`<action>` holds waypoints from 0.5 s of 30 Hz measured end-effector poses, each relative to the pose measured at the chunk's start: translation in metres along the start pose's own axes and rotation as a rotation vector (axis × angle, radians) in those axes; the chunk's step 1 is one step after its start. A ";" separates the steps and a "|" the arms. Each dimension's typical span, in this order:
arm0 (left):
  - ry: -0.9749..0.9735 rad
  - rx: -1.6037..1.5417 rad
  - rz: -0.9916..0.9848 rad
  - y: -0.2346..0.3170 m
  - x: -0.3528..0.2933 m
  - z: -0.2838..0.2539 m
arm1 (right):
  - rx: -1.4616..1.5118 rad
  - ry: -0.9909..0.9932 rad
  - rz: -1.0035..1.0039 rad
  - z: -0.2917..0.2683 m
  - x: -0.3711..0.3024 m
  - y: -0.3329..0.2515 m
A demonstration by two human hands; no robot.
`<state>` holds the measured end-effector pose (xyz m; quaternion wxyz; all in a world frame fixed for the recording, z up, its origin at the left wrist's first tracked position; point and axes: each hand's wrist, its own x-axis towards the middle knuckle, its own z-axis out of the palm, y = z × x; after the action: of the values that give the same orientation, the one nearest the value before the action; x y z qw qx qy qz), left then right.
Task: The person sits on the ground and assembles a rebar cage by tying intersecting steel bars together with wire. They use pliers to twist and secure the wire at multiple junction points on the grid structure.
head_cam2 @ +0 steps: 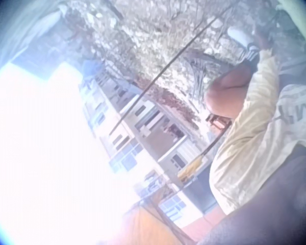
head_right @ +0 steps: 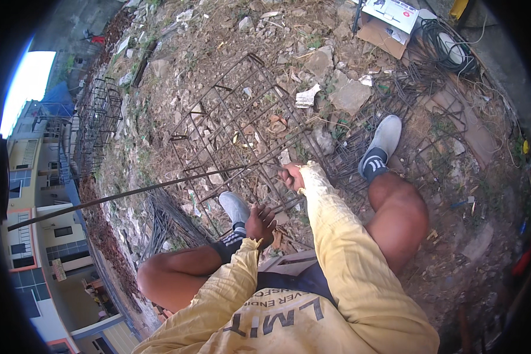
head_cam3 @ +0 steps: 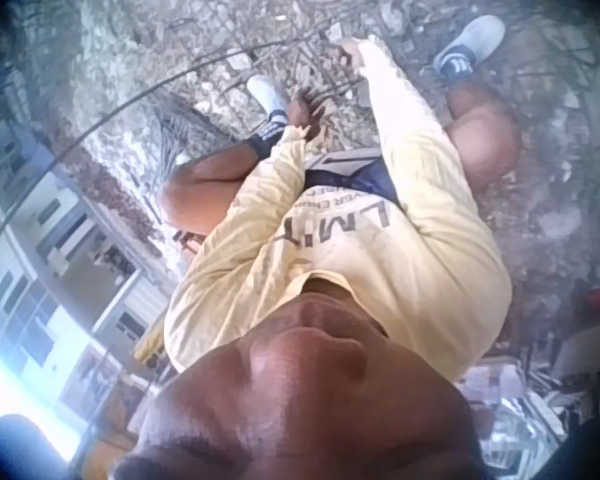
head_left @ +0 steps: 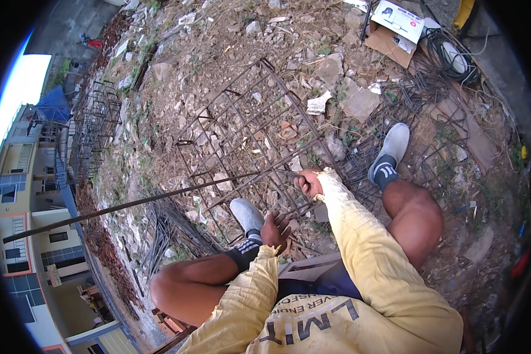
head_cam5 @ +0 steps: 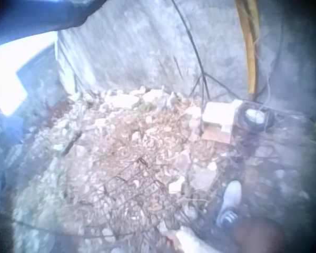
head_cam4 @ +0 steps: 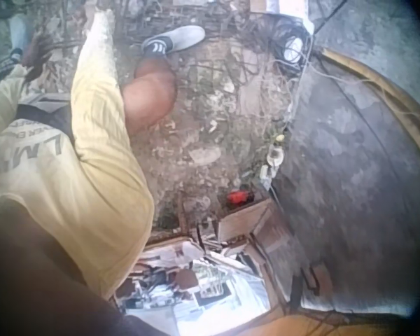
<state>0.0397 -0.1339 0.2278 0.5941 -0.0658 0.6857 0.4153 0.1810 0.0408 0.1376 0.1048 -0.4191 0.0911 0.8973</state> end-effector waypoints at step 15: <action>-0.045 -0.028 -0.006 -0.008 -0.016 -0.009 | -0.458 0.139 -0.183 -0.011 0.021 -0.004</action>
<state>0.0422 -0.1513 0.2378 0.6096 -0.0668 0.6660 0.4247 0.1773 0.0437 0.1142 0.0813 -0.4992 -0.1457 0.8502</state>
